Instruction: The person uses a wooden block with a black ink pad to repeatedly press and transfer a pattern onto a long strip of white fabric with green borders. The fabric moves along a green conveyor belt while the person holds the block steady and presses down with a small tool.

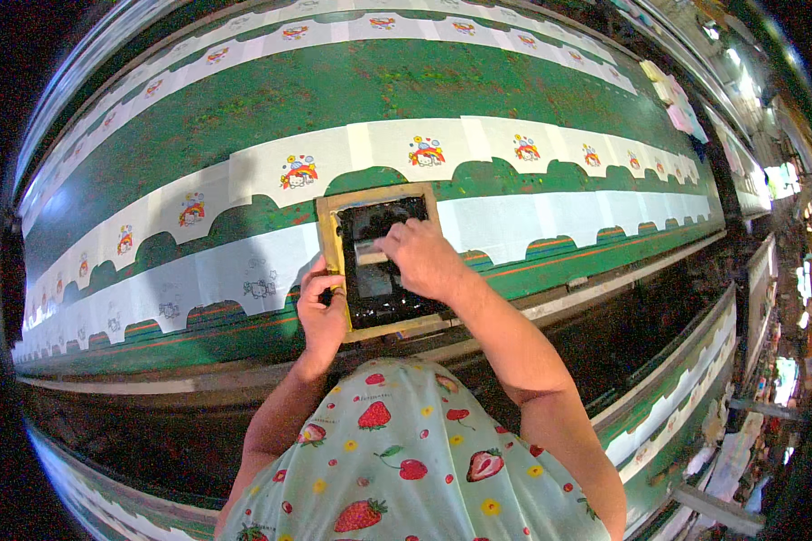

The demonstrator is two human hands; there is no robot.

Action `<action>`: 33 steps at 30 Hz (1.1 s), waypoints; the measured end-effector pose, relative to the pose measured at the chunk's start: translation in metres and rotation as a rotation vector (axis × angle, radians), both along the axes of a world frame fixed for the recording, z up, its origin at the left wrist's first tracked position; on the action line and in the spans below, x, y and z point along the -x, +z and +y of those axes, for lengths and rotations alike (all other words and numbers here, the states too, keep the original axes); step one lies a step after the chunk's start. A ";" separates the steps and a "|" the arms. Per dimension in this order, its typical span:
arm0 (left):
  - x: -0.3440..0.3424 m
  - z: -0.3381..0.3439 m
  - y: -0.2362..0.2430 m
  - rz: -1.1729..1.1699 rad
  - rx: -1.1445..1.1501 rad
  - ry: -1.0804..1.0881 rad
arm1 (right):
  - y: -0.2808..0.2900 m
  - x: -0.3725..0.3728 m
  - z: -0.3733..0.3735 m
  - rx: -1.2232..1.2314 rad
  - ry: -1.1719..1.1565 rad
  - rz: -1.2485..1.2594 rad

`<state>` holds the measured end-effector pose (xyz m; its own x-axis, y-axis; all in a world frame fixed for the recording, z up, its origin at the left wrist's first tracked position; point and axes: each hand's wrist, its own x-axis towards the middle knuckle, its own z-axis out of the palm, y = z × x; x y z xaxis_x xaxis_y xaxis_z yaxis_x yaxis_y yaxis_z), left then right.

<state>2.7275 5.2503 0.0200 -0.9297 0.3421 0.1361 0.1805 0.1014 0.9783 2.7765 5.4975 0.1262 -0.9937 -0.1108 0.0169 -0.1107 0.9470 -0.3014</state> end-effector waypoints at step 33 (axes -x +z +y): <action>-0.088 0.160 -0.001 0.221 -0.055 0.065 | -0.045 -0.250 0.104 0.727 -0.614 0.313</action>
<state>2.8156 5.4101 0.0192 -0.8953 0.2687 0.3553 0.3855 0.0673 0.9203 3.0261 5.6019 0.0811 -0.8143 0.5614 0.1476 0.1620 0.4639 -0.8710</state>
